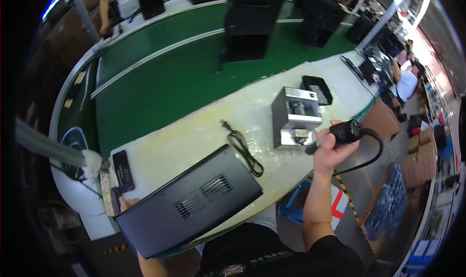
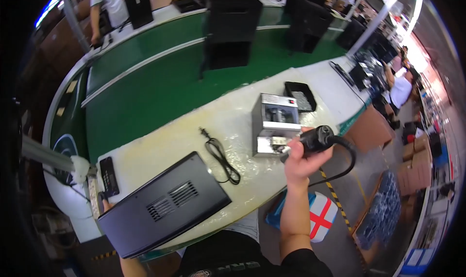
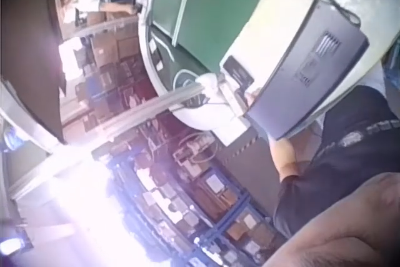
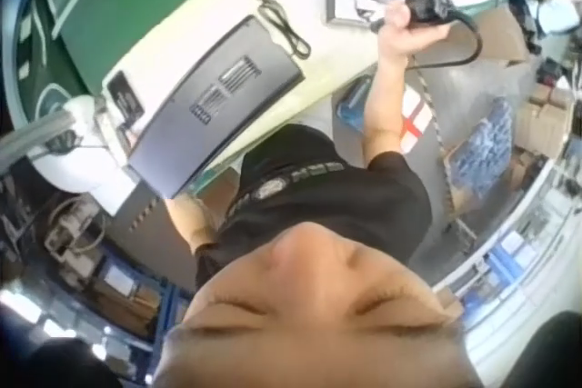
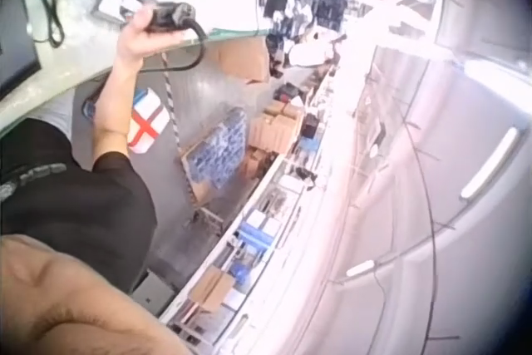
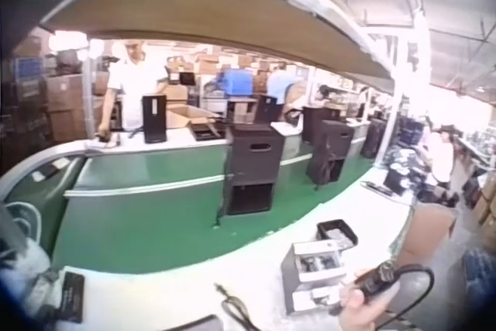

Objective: Using an electric screwdriver to fasten screws into the housing of an electronic device on an assembly line.

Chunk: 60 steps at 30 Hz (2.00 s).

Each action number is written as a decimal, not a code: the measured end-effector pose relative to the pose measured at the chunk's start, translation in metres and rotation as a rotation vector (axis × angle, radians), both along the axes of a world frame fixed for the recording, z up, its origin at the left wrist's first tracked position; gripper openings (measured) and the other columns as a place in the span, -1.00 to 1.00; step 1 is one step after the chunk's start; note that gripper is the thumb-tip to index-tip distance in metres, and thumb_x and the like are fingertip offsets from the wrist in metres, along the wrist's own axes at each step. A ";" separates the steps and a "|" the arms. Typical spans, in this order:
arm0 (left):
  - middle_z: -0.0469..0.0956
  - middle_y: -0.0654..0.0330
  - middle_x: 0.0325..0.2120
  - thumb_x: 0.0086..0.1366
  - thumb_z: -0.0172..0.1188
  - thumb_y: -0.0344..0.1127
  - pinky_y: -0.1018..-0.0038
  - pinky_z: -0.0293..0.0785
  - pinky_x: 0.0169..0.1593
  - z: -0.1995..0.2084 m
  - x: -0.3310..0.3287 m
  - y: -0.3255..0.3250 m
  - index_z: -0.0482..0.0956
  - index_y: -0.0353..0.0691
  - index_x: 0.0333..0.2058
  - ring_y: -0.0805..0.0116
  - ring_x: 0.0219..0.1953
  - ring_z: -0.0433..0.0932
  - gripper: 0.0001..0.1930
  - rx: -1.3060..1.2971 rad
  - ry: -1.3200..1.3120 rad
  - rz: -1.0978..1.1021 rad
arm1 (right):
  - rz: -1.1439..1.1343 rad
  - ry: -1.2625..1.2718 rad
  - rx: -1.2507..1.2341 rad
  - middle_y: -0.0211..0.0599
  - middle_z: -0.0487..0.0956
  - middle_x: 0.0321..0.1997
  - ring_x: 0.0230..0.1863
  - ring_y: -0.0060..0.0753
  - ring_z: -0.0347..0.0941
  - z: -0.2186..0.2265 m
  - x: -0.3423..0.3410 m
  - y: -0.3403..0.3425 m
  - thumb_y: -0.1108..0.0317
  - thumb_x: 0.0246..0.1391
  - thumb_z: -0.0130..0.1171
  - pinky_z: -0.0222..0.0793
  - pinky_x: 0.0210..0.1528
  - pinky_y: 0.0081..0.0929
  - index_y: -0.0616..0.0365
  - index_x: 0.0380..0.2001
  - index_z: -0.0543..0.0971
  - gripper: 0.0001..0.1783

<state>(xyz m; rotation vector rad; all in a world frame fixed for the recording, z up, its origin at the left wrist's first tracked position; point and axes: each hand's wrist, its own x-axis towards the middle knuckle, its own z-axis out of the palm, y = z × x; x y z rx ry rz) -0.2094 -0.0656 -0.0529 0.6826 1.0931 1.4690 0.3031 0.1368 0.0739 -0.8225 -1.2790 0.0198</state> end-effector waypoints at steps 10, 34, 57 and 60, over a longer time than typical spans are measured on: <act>0.54 -0.06 -0.20 0.28 0.09 -0.11 0.34 0.47 -0.07 0.195 0.105 0.102 0.49 -0.42 -0.15 0.08 -0.20 0.57 -0.59 0.179 1.284 -0.483 | 0.243 0.177 0.203 -0.04 0.34 -0.09 -0.64 -0.43 0.33 0.132 -0.110 -0.061 -0.18 0.19 -0.11 0.37 -0.66 -0.52 0.14 0.25 -0.04 -0.20; 0.54 -0.07 -0.24 0.03 0.29 0.07 0.24 0.51 -0.23 0.178 0.175 0.116 0.39 -0.36 0.00 -0.04 -0.30 0.57 -0.31 0.383 1.388 -0.523 | 0.641 0.015 -0.054 -0.22 0.43 -0.41 -0.64 -0.51 0.39 0.123 -0.161 -0.016 -0.12 0.13 0.07 0.34 -0.60 -0.62 0.33 -0.25 0.32 -0.40; 0.50 -0.19 -0.13 0.05 0.29 -0.20 0.23 0.43 -0.03 0.215 0.113 0.052 0.38 -0.35 0.05 -0.13 -0.09 0.50 -0.40 -0.059 1.454 -0.537 | 0.071 0.065 0.080 -0.05 0.43 -0.15 -0.53 -0.50 0.42 0.070 -0.014 0.005 0.38 0.15 0.01 0.39 -0.47 -0.58 0.27 0.12 0.04 -0.45; 0.50 -0.19 -0.14 0.03 0.29 -0.24 0.23 0.43 -0.03 0.213 0.110 0.049 0.40 -0.35 0.02 -0.13 -0.10 0.50 -0.43 -0.038 1.435 -0.501 | 0.018 0.082 0.024 -0.07 0.43 -0.15 -0.53 -0.50 0.42 0.035 0.001 0.020 0.39 0.14 -0.01 0.39 -0.43 -0.59 0.26 0.13 0.04 -0.45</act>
